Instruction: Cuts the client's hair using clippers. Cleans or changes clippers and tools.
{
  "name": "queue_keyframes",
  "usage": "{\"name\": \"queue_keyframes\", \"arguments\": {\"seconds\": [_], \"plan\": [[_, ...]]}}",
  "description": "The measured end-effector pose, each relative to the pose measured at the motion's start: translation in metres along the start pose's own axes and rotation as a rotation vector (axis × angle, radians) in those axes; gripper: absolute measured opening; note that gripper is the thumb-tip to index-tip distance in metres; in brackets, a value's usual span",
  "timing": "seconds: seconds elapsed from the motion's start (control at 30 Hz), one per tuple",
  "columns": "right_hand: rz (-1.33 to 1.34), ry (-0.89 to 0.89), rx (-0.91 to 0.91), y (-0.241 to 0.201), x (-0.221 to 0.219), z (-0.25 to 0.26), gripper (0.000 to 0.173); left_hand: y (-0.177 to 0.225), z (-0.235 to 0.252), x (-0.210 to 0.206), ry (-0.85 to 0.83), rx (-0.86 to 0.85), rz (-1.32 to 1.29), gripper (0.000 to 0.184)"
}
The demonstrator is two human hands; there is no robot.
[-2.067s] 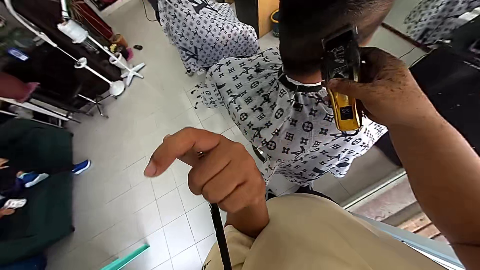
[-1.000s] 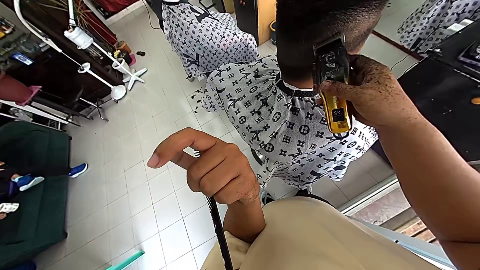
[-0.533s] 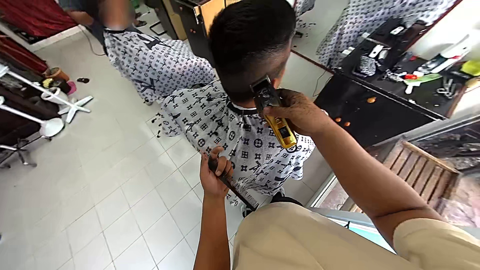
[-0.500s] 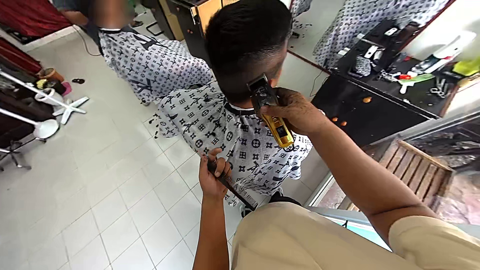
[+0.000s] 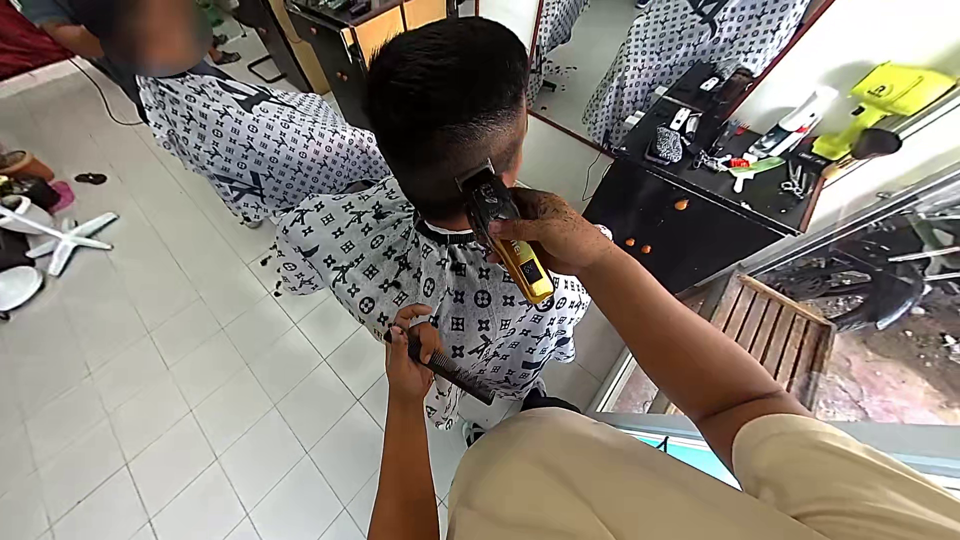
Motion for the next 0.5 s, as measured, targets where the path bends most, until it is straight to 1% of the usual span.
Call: {"name": "queue_keyframes", "arguments": {"seconds": [0.1,0.17,0.3,0.4,0.47,0.5], "plan": [[0.069,-0.021,0.033,-0.009,0.0,0.001,0.036,-0.001,-0.004,0.0,-0.024,0.002,0.031,0.048],[0.087,-0.024,0.047,-0.011,0.0,0.001,0.037,0.0,-0.008,0.002,-0.019,0.009,0.038,0.048],[0.176,-0.066,-0.02,-0.002,0.002,0.0,0.034,0.007,-0.012,0.006,0.037,-0.017,-0.008,0.046],[0.189,-0.07,0.028,-0.009,0.004,0.003,0.033,0.012,-0.012,0.002,0.04,-0.052,-0.123,0.034],[0.19,-0.078,0.023,-0.007,0.006,0.002,0.033,0.021,-0.006,-0.004,0.048,-0.098,-0.192,0.026],[0.205,-0.084,0.011,-0.004,0.007,0.002,0.033,0.027,-0.002,-0.007,0.049,-0.124,-0.205,0.025]]}}
Point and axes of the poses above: each hand's wrist, its own z-axis towards the middle knuckle, its own x-axis out of the back of the hand, y = z × x, the point moved 9 cm from there along z, towards the middle knuckle, and after that the axes turned 11 degrees about -z, right-handed, at the moved point
